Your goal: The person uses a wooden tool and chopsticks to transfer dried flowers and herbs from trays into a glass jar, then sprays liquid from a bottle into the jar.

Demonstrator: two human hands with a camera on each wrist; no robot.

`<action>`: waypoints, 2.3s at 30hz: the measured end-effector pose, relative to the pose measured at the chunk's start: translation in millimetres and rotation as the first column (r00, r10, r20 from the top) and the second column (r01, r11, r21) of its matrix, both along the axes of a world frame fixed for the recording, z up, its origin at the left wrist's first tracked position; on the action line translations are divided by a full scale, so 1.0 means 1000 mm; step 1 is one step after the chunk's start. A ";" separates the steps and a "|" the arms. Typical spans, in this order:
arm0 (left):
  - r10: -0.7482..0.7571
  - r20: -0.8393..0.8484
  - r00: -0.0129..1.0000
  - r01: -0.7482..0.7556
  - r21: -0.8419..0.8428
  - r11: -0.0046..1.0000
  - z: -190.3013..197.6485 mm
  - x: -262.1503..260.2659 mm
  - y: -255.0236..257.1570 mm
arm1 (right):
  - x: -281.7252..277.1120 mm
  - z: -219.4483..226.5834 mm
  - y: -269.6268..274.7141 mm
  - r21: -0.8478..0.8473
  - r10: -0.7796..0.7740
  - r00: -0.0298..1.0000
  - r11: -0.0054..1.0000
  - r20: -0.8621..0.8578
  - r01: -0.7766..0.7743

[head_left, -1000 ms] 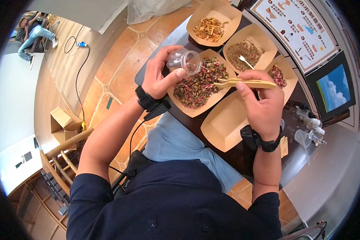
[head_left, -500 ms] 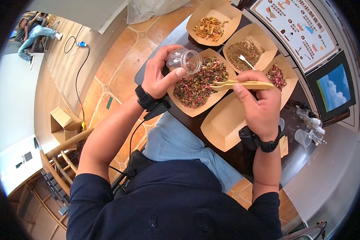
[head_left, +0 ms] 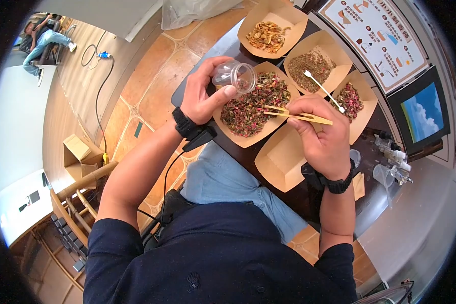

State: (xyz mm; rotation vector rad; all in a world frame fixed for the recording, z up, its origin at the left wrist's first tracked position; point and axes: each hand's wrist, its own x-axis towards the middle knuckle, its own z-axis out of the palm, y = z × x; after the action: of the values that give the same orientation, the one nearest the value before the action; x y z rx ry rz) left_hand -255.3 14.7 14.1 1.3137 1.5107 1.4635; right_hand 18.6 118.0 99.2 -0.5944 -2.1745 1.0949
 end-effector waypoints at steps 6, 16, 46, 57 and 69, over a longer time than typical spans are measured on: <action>0.001 0.016 1.000 0.000 -0.008 1.000 0.000 0.001 0.000 | 0.000 -0.001 0.000 0.001 0.026 1.000 1.000 0.016 -0.026; 0.006 -0.036 0.999 -0.005 0.021 1.000 -0.001 0.000 0.001 | -0.001 -0.005 0.000 0.024 0.019 1.000 1.000 0.008 -0.019; 0.005 -0.027 1.000 -0.005 0.009 1.000 -0.001 0.000 0.001 | 0.011 -0.022 0.025 -0.743 -0.431 0.868 0.659 -0.247 0.116; 0.005 0.006 1.000 -0.005 0.004 1.000 -0.004 0.000 0.001 | 0.008 -0.014 0.010 -0.479 -0.310 0.942 0.851 -0.127 0.215; 0.013 -0.011 1.000 -0.013 0.005 1.000 -0.002 0.000 0.001 | -0.001 -0.016 0.007 -0.127 -0.095 0.989 0.989 -0.117 0.080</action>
State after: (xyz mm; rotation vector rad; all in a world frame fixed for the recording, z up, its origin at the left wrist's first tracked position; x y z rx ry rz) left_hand -254.9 16.2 11.9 1.3198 1.5265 1.4716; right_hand 17.1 124.7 83.6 -0.6530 -1.9691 1.1911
